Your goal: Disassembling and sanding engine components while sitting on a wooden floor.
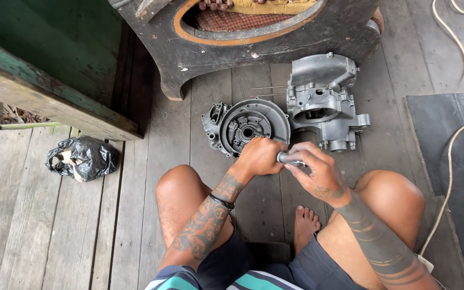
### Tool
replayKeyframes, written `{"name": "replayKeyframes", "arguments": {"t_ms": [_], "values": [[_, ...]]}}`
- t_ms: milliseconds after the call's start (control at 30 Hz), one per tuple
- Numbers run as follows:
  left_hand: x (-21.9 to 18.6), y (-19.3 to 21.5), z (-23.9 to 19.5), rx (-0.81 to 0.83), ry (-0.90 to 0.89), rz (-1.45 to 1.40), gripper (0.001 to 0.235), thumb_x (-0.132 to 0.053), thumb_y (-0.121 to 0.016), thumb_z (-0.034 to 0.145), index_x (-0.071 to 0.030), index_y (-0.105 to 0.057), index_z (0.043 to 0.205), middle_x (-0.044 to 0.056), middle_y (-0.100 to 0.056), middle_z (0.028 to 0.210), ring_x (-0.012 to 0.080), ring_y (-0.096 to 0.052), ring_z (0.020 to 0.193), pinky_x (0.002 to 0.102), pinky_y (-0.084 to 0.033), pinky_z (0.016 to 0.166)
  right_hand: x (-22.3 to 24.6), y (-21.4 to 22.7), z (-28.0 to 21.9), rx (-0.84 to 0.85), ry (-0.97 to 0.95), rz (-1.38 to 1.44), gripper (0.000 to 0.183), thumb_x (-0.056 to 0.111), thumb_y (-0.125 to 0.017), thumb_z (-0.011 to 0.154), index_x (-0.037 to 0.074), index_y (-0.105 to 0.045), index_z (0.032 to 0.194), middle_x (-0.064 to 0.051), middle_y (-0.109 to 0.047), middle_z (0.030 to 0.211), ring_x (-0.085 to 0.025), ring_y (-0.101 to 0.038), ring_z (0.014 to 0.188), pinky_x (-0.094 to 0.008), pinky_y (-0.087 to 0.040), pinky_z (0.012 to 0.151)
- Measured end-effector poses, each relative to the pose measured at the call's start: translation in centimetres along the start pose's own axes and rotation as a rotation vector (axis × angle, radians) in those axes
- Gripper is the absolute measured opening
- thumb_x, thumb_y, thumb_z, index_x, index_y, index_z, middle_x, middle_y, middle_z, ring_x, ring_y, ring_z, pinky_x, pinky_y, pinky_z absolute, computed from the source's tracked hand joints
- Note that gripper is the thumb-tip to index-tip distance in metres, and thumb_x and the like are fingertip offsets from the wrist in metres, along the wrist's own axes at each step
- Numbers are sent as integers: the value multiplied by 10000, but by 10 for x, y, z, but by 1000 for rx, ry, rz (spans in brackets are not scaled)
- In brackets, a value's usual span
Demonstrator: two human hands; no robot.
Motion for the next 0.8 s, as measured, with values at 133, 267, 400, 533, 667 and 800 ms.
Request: {"name": "replayKeyframes", "arguments": {"t_ms": [133, 267, 400, 533, 667, 800], "values": [[5, -12, -2, 108, 31, 96, 189, -309, -676, 693, -125, -687, 737, 112, -691, 641, 416, -705, 646, 536, -575, 638, -11, -7, -8, 96, -50, 7, 196, 38, -777, 842, 99, -754, 1027, -87, -725, 1002, -333, -719, 863, -405, -577, 663], [12, -24, -8, 184, 62, 177, 224, -310, -681, 689, -104, -718, 766, 134, -717, 680, 420, -725, 683, 544, -596, 680, -17, -12, -11, 241, -95, -21, 269, 10, -757, 839, 57, -674, 1090, -179, -705, 1003, -446, -704, 880, -503, -593, 663], [28, -34, -19, 236, 120, 224, 245, -341, -659, 716, -120, -735, 791, 137, -735, 715, 426, -734, 726, 550, -603, 716, -24, -23, -18, 318, -121, -44, 284, 27, -756, 828, 52, -661, 1095, -200, -708, 1005, -446, -717, 863, -544, -596, 641], [35, -36, -30, 272, 166, 257, 247, -341, -663, 716, -115, -741, 778, 139, -736, 713, 428, -737, 737, 535, -614, 715, -42, -41, -26, 400, -96, -147, 288, 134, -767, 838, 77, -651, 1096, -179, -694, 948, -428, -718, 837, -521, -601, 628], [46, -40, -45, 333, 265, 267, 292, -374, -631, 734, -120, -751, 814, 165, -747, 772, 446, -740, 795, 549, -616, 753, -69, -67, -41, 442, -10, -281, 278, 328, -739, 895, 119, -651, 1057, -104, -689, 900, -344, -733, 823, -468, -612, 647], [57, -48, -56, 364, 271, 304, 297, -369, -635, 737, -121, -767, 833, 173, -760, 805, 451, -746, 820, 558, -615, 762, -59, -77, -50, 463, -9, -313, 288, 367, -699, 913, 102, -636, 1006, -113, -693, 878, -348, -731, 828, -484, -601, 664]]}}
Point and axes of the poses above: each hand's wrist, its own z-axis towards the middle knuckle, its own y-axis out of the back of the hand, x = y × z, the point moved 7 cm from there along z, towards the middle knuckle
